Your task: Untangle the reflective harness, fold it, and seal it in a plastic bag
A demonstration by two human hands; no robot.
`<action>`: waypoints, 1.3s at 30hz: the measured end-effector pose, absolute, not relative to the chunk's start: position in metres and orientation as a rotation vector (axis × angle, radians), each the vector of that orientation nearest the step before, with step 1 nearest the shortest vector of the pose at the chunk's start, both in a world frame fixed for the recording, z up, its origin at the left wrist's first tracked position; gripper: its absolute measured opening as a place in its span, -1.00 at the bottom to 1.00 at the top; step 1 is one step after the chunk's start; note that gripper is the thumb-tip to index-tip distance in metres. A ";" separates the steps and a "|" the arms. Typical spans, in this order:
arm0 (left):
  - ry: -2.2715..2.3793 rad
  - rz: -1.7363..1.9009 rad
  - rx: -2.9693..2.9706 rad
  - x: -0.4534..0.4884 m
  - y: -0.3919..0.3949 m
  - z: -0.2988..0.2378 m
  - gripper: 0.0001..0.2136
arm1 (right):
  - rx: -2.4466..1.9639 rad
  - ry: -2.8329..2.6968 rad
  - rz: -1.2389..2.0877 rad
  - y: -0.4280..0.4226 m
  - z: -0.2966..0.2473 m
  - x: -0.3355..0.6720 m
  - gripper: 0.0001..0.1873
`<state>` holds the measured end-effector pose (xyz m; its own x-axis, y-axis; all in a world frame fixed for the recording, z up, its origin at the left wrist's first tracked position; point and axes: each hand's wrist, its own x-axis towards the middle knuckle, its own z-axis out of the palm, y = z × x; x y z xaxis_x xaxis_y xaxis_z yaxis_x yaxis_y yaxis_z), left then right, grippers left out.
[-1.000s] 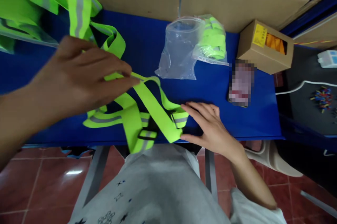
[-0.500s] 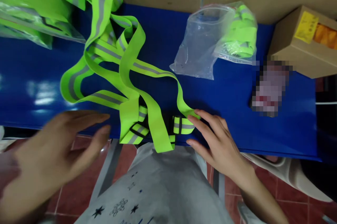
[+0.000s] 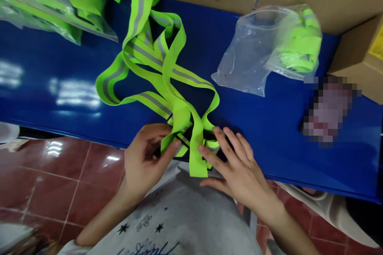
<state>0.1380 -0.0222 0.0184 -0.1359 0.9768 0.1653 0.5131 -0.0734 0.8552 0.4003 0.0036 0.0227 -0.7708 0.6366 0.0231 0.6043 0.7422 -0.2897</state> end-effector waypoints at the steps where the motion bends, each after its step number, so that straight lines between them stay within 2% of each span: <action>1: 1.649 1.153 1.679 0.137 -0.023 0.020 -0.77 | -1.001 -2.839 0.396 0.003 0.023 0.400 -0.10; 5: 1.492 1.050 1.879 0.128 -0.031 0.033 -0.72 | -0.938 -2.878 0.476 0.003 0.024 0.399 -0.17; 10: 1.425 0.902 1.766 0.112 -0.056 0.045 -0.57 | -0.758 -2.844 0.415 0.001 0.023 0.402 -0.17; 14: 1.341 0.990 1.655 0.108 -0.077 0.036 -0.44 | -0.609 -2.864 0.336 0.002 0.026 0.406 -0.25; 18: 1.249 1.000 1.921 0.109 -0.080 0.023 -0.48 | -0.515 -2.843 0.342 0.006 0.031 0.406 -0.41; 23: 1.307 1.093 2.022 0.114 -0.070 0.019 -0.55 | -0.509 -2.751 0.492 0.006 0.035 0.403 -0.51; 27: 1.309 1.123 2.066 0.112 -0.065 0.015 -0.36 | -0.533 -2.696 0.582 0.010 0.038 0.402 -0.54; 30: 1.353 1.030 2.245 0.100 -0.059 0.010 -0.25 | -0.518 -2.711 0.630 0.017 0.042 0.402 -0.55; 35: 1.370 0.678 2.555 0.082 -0.035 0.014 -0.35 | -0.451 -2.767 0.621 0.023 0.048 0.398 -0.53; 39: 1.141 0.419 2.676 0.084 -0.003 0.030 -0.21 | -0.442 -2.784 0.653 0.028 0.055 0.391 -0.55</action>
<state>0.0837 -0.0033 0.0303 0.6614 0.7283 0.1790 0.6711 -0.6813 0.2923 0.3911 0.0283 0.0555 -0.9235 0.3448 0.1683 0.2340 0.8538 -0.4651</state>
